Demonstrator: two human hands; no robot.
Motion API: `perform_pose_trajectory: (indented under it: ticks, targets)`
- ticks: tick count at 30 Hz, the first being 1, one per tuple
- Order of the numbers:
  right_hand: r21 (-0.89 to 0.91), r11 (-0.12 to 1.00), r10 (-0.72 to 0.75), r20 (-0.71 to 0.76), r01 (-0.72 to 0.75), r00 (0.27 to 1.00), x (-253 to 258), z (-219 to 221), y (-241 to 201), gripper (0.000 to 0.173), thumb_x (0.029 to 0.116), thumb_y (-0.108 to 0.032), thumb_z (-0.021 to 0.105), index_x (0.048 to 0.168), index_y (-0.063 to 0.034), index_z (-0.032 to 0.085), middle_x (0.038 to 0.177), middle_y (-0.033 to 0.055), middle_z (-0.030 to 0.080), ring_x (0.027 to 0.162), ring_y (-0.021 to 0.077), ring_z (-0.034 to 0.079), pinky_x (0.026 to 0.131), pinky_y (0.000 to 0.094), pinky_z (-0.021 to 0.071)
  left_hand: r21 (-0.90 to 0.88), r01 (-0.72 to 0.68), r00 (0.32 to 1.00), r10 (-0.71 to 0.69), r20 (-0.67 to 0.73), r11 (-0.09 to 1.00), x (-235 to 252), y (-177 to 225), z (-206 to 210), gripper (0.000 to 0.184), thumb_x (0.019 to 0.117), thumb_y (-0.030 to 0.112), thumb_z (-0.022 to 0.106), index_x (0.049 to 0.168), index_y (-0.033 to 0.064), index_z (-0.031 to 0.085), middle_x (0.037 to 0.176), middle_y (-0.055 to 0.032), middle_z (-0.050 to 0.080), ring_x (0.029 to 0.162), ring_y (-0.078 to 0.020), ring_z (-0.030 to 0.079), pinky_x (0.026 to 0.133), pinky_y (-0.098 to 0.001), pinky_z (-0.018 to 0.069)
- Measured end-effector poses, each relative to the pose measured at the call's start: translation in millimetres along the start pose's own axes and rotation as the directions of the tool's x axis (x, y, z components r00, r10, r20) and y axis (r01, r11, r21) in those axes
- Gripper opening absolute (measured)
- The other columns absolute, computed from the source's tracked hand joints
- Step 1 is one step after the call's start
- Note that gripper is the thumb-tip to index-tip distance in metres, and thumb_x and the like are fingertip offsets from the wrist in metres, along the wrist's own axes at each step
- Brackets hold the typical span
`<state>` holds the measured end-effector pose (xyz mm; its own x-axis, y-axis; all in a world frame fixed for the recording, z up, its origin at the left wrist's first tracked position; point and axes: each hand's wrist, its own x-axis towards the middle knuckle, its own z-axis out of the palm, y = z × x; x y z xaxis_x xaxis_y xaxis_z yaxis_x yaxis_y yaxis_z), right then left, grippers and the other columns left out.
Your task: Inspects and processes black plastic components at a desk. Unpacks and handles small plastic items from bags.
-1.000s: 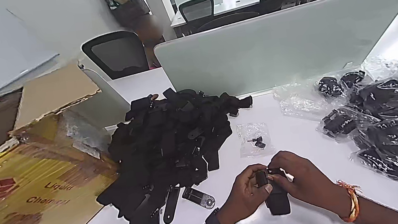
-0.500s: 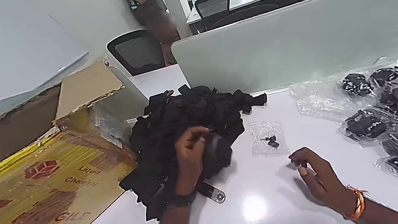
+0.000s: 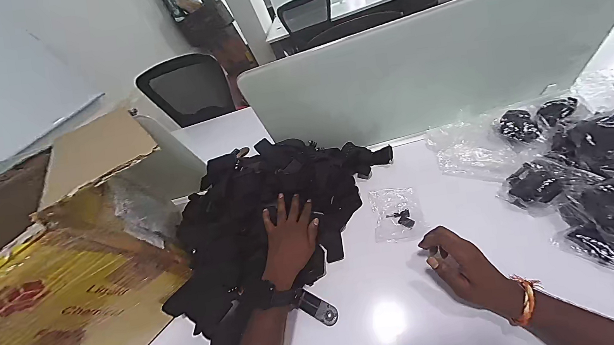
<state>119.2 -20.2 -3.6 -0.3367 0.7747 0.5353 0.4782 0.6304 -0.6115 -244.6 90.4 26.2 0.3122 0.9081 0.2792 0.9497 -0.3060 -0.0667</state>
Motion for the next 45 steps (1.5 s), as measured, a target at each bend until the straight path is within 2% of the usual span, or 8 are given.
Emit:
perform_pose_trajectory:
  ticks: [7,12,15,18,24,32,39,45]
  targets:
    - [-0.059,0.995,-0.072,0.076,0.076,0.995,-3.4,-1.3,-12.7,0.038,0.1055,-0.038,0.047,0.117,-0.0061,0.065,0.105,0.0109,0.067,0.093,0.0185,0.065,0.083,0.0322,0.0558,-0.113,-0.092,0.986,0.075,-0.146,0.989,-16.6,55.2,-56.7,0.063,0.1061,0.052,0.029,0.15,0.0145,0.053,0.164,-0.0167,0.035,0.152,-0.0496,0.024,0.112,-0.0805,0.0153]
    - [-0.366,0.908,-0.15,0.164,0.201,0.975,1.1,-9.4,-24.2,0.035,0.1029,-0.037,0.049,0.102,-0.0103,0.071,0.09,0.0068,0.07,0.084,0.0245,0.067,0.069,0.0406,0.0527,-0.407,-0.583,0.812,0.486,-0.324,0.703,-62.3,135.6,-83.3,0.036,0.1047,0.033,0.049,0.118,0.0099,0.073,0.122,-0.0064,0.073,0.116,-0.0211,0.068,0.097,-0.0437,0.0549]
    - [-0.592,0.806,0.06,0.085,0.002,0.995,21.3,-48.7,-12.1,0.029,0.0985,-0.027,0.055,0.103,-0.0043,0.072,0.099,0.0163,0.072,0.093,0.0367,0.07,0.074,0.0541,0.0556,-0.536,-0.696,0.69,0.654,-0.311,0.479,-80.8,169.3,-77.4,0.026,0.1043,0.024,0.053,0.108,0.0095,0.074,0.099,-0.0046,0.075,0.089,-0.0174,0.072,0.076,-0.0338,0.0598]
    - [-0.68,0.662,0.322,-0.119,-0.314,0.939,43.2,-105.1,26.7,0.026,0.0984,-0.018,0.058,0.113,-0.001,0.071,0.111,0.022,0.069,0.105,0.0432,0.066,0.086,0.0615,0.0523,-0.54,-0.712,0.658,0.694,-0.292,0.449,-86.1,186.9,-50.4,0.023,0.1024,0.022,0.055,0.101,0.0102,0.074,0.08,-0.0031,0.069,0.073,-0.0168,0.069,0.061,-0.0323,0.0574]
    - [-0.739,0.417,0.56,-0.249,-0.529,0.79,60.4,-150.8,75.7,0.029,0.0954,-0.016,0.067,0.119,-0.0001,0.069,0.12,0.0257,0.064,0.115,0.0468,0.06,0.092,0.0649,0.0472,-0.55,-0.66,0.712,0.659,-0.243,0.511,-76.7,185.1,5.2,0.02,0.0993,0.02,0.056,0.094,0.0103,0.073,0.075,-0.0036,0.065,0.068,-0.0172,0.067,0.059,-0.0343,0.0578]
    - [-0.743,0.348,0.541,-0.339,-0.572,0.77,39.0,-187.8,15.4,0.04,0.0913,-0.036,0.073,0.116,-0.0053,0.072,0.118,0.0233,0.066,0.112,0.0462,0.06,0.091,0.069,0.0442,-0.66,-0.426,0.872,0.476,-0.116,0.619,-51.6,142.6,12.3,0.025,0.1001,0.024,0.056,0.1,0.0116,0.077,0.086,-0.0038,0.075,0.078,-0.0158,0.073,0.073,-0.039,0.0621]
    - [-0.812,0.2,0.776,-0.211,-0.549,0.595,-10.3,-250.9,-16.6,0.076,0.0768,-0.049,0.085,0.141,-0.0171,0.06,0.155,0.0171,0.046,0.145,0.0471,0.035,0.106,0.0803,0.0262,-0.689,-0.342,0.917,0.386,-0.098,0.638,-35.8,132.4,21.9,0.028,0.0985,0.029,0.054,0.1,0.0139,0.078,0.083,0.0,0.074,0.07,-0.0098,0.069,0.068,-0.0328,0.0595]
    - [-0.823,0.246,0.716,-0.202,-0.512,0.669,-16.2,-258.6,-21.1,0.028,0.0915,-0.015,0.071,0.119,-0.015,0.075,0.143,0.012,0.059,0.133,0.0426,0.051,0.101,0.0722,0.0385,-0.688,-0.354,0.916,0.382,-0.12,0.634,-37.6,132.4,22.9,0.028,0.0977,0.029,0.054,0.099,0.0133,0.078,0.083,0.0,0.074,0.071,-0.0089,0.069,0.069,-0.0313,0.0594]
